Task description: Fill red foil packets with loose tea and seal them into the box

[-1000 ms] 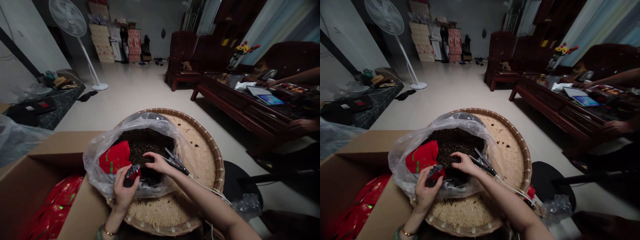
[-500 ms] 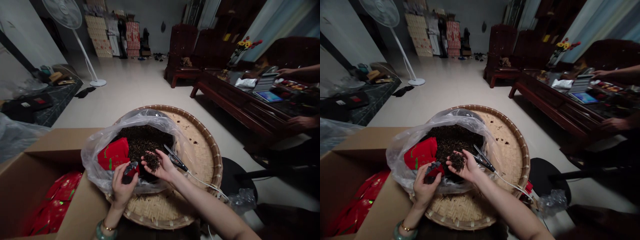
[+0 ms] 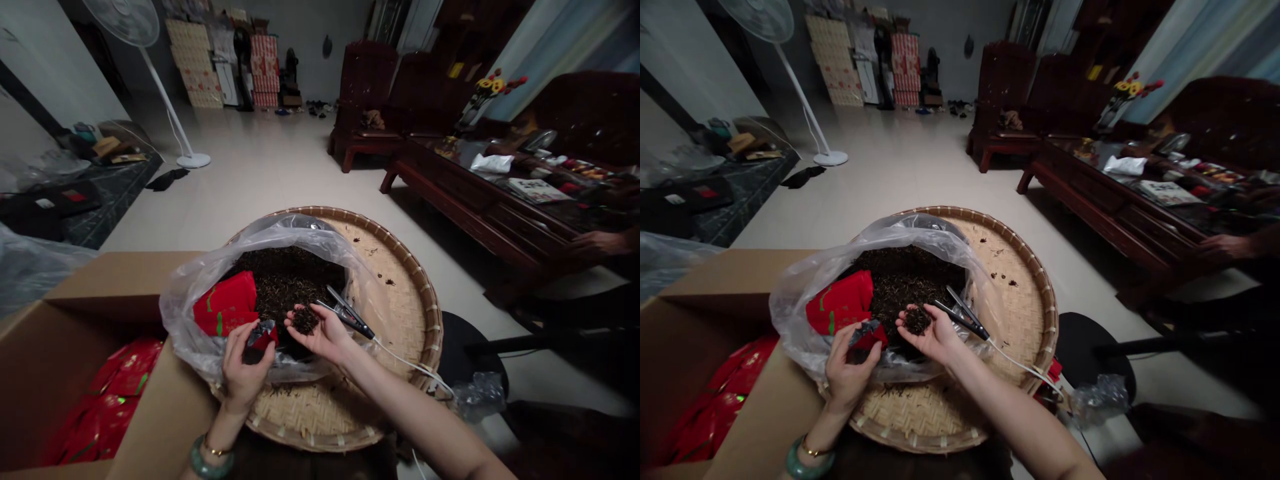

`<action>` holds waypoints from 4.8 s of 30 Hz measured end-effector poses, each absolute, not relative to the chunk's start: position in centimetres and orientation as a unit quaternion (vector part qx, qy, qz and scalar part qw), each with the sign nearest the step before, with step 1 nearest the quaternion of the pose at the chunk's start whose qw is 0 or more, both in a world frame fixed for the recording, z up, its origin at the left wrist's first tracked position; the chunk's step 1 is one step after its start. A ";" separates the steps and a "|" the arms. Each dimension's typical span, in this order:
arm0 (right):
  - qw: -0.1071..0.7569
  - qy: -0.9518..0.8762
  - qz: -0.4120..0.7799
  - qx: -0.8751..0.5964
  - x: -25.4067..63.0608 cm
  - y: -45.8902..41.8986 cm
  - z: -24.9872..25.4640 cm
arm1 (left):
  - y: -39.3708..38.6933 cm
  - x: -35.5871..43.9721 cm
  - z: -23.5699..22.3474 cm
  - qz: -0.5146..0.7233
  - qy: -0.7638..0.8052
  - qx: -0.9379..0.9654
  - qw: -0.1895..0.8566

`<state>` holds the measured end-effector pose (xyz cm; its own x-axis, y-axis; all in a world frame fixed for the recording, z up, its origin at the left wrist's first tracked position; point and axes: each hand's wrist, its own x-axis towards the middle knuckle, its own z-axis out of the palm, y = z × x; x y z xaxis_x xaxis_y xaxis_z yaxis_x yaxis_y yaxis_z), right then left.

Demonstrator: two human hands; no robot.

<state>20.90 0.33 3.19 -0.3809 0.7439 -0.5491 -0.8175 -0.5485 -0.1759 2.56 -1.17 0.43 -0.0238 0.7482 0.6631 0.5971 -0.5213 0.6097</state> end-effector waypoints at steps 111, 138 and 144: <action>0.071 -0.806 0.245 -0.534 21.7 0.9 11.1 | 3.8 2.7 6.0 0.286 0.133 0.947 -0.055; 0.150 -0.835 0.296 -0.439 21.7 0.4 9.7 | 4.0 2.1 5.7 0.317 0.175 0.932 -0.022; 0.164 -0.846 0.254 -0.440 21.9 -0.2 10.5 | 4.0 1.9 5.6 0.321 0.175 0.931 -0.006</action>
<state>21.90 -0.16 10.54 -0.5595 0.8271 0.0539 0.6602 0.4840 -0.5743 1.86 4.00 5.63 0.7323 0.3228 0.5996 0.3305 -0.9383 0.1016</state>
